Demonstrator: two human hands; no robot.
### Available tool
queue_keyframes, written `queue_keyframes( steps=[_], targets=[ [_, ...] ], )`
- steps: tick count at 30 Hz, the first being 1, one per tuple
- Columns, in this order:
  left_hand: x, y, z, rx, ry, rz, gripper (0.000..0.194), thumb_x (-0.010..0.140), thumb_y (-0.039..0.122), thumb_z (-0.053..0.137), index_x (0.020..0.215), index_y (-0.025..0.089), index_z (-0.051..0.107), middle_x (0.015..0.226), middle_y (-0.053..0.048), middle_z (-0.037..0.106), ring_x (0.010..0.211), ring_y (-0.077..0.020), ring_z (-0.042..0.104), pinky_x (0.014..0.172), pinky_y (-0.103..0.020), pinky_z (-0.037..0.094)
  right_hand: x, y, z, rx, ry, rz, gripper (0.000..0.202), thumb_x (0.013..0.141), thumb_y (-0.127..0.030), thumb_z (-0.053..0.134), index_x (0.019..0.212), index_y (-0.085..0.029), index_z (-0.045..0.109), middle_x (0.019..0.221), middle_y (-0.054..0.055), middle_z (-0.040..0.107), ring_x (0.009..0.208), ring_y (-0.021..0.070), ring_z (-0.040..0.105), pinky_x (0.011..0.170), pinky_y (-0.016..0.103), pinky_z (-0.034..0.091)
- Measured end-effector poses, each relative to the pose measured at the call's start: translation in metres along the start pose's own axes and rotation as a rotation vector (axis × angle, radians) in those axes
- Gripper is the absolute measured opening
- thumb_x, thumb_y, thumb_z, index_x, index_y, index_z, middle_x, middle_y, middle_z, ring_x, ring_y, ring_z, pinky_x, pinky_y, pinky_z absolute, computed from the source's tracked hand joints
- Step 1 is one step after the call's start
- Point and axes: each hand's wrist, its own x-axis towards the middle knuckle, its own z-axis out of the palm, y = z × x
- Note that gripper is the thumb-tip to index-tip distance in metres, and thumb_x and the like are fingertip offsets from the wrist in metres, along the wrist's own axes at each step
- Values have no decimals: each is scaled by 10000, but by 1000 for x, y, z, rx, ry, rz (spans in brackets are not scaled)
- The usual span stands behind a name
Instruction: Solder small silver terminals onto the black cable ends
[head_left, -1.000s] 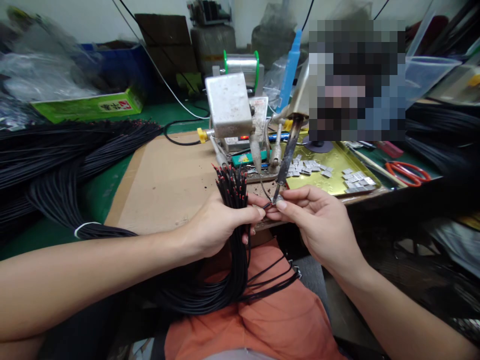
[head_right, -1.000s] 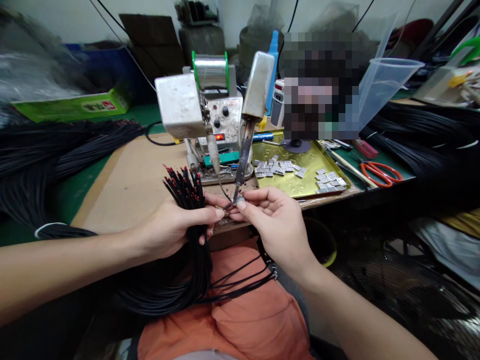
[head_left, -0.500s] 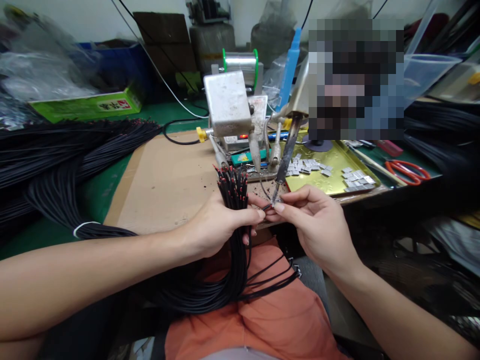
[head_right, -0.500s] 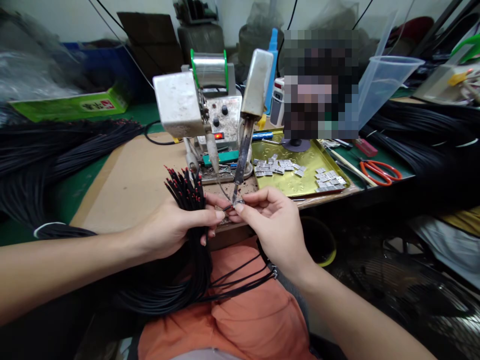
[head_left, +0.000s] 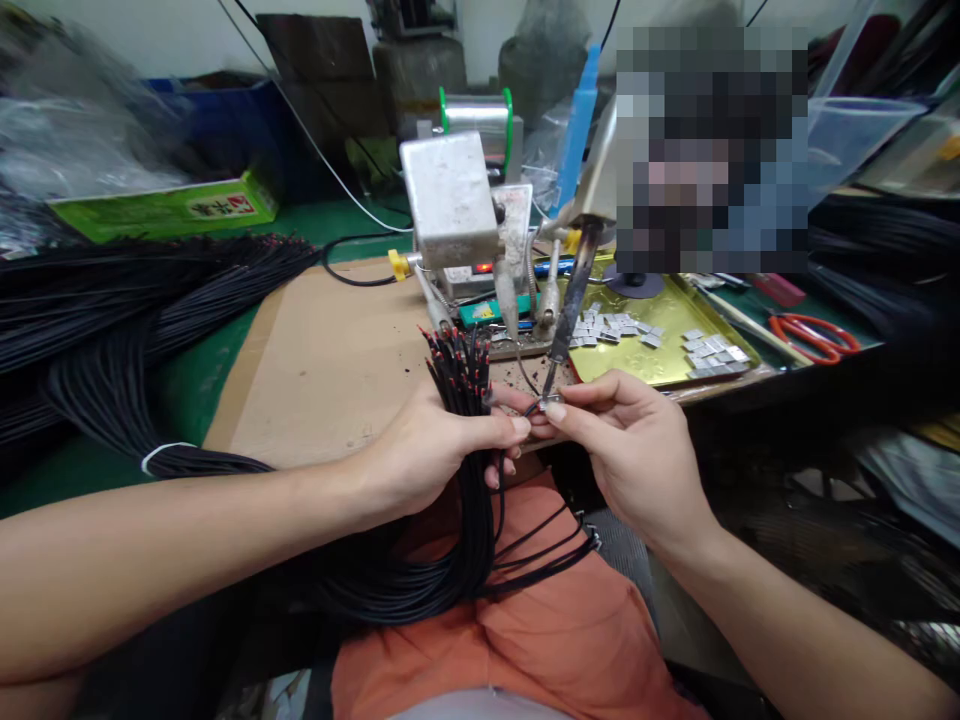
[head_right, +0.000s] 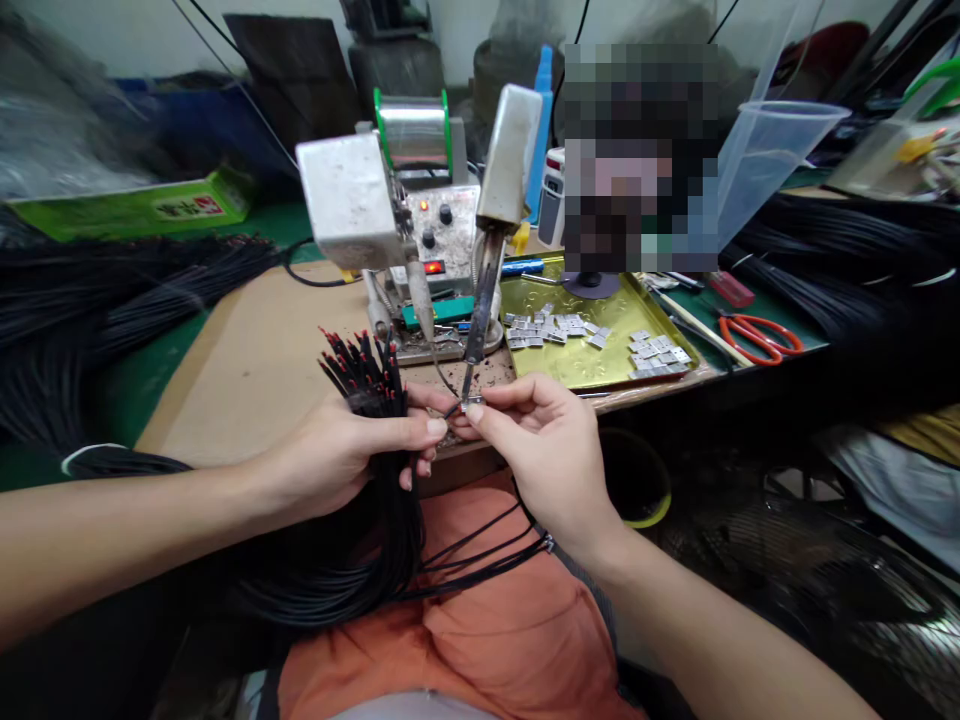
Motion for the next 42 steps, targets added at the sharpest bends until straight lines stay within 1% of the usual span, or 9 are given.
queue_keyframes(
  steps=[5, 12, 17, 24, 28, 33, 36, 38, 42],
  targets=[
    [-1, 0, -1, -13, -40, 14, 164, 783, 118, 734, 944, 143, 755, 649, -13, 671, 564, -115, 635, 460, -169, 515, 0, 0, 0, 20, -11, -1, 181, 791, -215, 821, 906, -185, 685, 847, 51, 791, 769, 190, 775, 750, 277, 625],
    [0, 2, 2, -22, -33, 14, 147, 774, 109, 738, 914, 144, 765, 627, -6, 662, 544, -109, 619, 437, -165, 505, -1, 1, -1, 22, -11, 3, 187, 790, -208, 823, 910, -187, 682, 840, 46, 789, 764, 194, 775, 746, 290, 624],
    [0, 1, 1, -16, -37, 37, 153, 767, 123, 747, 918, 148, 760, 652, -9, 668, 554, -113, 622, 437, -170, 515, -1, 1, 1, 17, 1, -18, 184, 788, -209, 823, 907, -187, 685, 838, 48, 789, 754, 194, 773, 741, 293, 625],
    [-1, 1, 1, 10, 29, -3, 196, 745, 150, 767, 935, 110, 735, 613, -11, 645, 509, -112, 600, 426, -178, 506, -2, 0, 1, -8, 3, -14, 175, 788, -215, 824, 893, -182, 688, 829, 43, 784, 746, 181, 770, 737, 273, 630],
    [-2, 2, 2, 17, 30, -20, 212, 739, 164, 774, 937, 108, 725, 622, -16, 647, 511, -118, 605, 426, -181, 502, -2, -1, 2, -33, 4, -24, 170, 784, -223, 826, 883, -186, 692, 828, 33, 777, 749, 181, 766, 734, 277, 629],
    [-2, 1, 1, 12, 42, -44, 231, 736, 171, 788, 951, 117, 723, 671, -30, 679, 515, -111, 604, 447, -194, 517, -2, -10, 2, -105, 10, -19, 165, 763, -212, 832, 836, -185, 687, 785, 18, 750, 730, 172, 754, 718, 272, 624],
    [-3, 0, 1, 35, 19, -41, 226, 749, 174, 789, 962, 124, 736, 634, -18, 667, 529, -114, 613, 468, -198, 527, -2, -17, 0, -135, -26, 19, 174, 756, -212, 828, 822, -181, 670, 762, 27, 745, 716, 188, 752, 720, 303, 625],
    [-4, 0, 2, 61, 13, -35, 232, 747, 190, 804, 963, 134, 743, 645, -18, 674, 543, -121, 623, 478, -208, 534, -2, -22, -1, -197, -52, 27, 167, 764, -225, 817, 809, -175, 664, 751, 36, 738, 700, 190, 741, 706, 311, 616],
    [-6, -1, 3, 117, -21, -25, 245, 732, 256, 838, 925, 137, 742, 650, -17, 673, 543, -125, 615, 491, -232, 540, 0, -35, -6, -304, -113, 27, 173, 752, -221, 811, 808, -176, 654, 737, 13, 703, 669, 162, 696, 638, 272, 578]
  ],
)
